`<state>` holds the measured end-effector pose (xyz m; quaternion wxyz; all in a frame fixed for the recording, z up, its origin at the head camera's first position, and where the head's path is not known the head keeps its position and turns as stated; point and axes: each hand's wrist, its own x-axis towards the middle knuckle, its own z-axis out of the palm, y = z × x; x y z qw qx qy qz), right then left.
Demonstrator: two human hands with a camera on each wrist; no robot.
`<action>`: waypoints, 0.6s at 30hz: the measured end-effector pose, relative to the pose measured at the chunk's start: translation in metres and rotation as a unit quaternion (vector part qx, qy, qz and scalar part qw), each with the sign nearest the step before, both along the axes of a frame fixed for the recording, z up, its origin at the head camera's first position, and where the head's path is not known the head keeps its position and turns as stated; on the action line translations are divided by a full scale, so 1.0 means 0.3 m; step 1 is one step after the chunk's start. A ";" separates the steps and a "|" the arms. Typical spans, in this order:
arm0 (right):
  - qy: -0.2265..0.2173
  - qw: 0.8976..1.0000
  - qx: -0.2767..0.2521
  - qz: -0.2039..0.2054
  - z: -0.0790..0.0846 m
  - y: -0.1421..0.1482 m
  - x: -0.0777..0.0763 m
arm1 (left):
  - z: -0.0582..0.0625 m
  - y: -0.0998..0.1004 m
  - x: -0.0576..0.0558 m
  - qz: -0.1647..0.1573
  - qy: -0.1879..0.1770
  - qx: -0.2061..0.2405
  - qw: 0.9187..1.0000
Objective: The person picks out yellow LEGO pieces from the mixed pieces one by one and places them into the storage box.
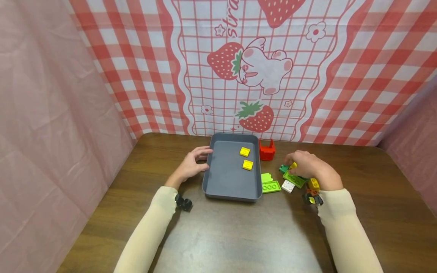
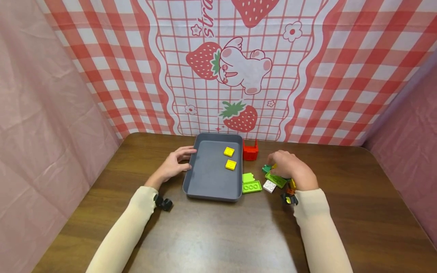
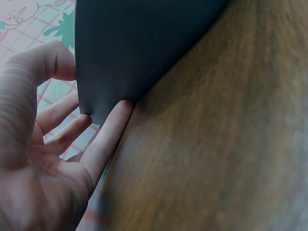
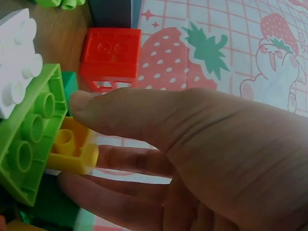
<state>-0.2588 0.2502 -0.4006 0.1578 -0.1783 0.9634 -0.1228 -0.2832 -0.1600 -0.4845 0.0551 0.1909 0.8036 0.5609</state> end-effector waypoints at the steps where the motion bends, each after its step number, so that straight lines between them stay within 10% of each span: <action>1: -0.004 1.000 0.000 -0.004 -0.003 0.001 -0.002 | 0.000 -0.001 -0.001 0.000 0.000 0.000 1.000; 18: 0.017 1.000 -0.014 -0.004 -0.043 0.018 -0.020 | 0.003 -0.001 0.001 0.002 -0.002 -0.007 1.000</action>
